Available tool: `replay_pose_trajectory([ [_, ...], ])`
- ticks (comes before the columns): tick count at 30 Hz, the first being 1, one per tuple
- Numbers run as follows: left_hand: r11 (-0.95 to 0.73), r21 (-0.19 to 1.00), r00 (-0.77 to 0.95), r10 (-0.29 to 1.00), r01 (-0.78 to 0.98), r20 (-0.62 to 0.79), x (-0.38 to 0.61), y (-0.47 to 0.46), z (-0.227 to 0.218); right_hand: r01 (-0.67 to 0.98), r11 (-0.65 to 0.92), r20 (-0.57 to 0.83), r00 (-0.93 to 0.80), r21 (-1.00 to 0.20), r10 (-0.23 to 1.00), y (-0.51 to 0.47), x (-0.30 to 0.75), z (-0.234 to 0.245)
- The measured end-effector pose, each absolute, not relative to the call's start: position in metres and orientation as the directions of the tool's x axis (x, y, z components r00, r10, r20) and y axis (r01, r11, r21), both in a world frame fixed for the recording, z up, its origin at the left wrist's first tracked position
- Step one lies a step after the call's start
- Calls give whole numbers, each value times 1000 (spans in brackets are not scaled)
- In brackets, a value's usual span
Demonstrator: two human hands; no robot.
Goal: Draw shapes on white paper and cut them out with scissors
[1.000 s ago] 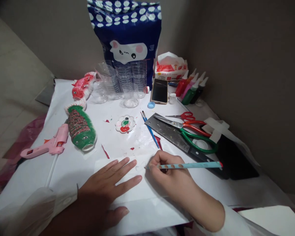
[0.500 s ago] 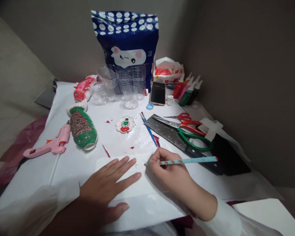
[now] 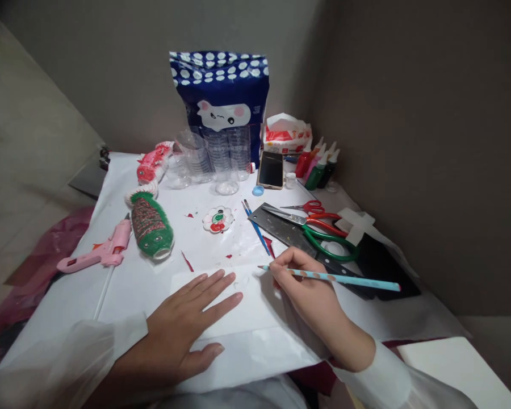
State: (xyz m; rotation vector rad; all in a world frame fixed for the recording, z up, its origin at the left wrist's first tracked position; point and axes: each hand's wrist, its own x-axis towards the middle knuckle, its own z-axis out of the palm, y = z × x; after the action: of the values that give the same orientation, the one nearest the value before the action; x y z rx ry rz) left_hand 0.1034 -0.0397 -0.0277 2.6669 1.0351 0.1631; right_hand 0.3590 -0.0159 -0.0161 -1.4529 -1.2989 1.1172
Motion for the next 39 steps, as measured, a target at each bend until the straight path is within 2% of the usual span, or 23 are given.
replay_pose_trajectory([
  [9,-758,209,773,634,618,14,98,-42,-19,377,-62,-115,-120,-924,986,-26,375,-8],
  [12,-785,193,806,590,588,-54,93,-39,-6,372,-38,-97,-142,-928,985,-22,380,-7],
  [16,-727,193,752,634,659,-180,93,-38,22,329,-56,-107,-141,-943,984,-18,379,-11],
  [19,-730,208,759,618,651,-204,105,-37,39,341,-33,-87,-145,-940,986,-17,376,-13],
  [23,-748,272,795,583,606,-168,128,-26,37,347,20,-25,-125,-938,992,-15,375,-15],
  [31,-778,354,829,559,519,14,142,0,-6,370,15,-8,-62,-929,998,-15,368,-27],
  [39,-790,383,857,516,479,-8,137,0,-10,416,36,-6,-100,-909,995,-16,367,-18],
])
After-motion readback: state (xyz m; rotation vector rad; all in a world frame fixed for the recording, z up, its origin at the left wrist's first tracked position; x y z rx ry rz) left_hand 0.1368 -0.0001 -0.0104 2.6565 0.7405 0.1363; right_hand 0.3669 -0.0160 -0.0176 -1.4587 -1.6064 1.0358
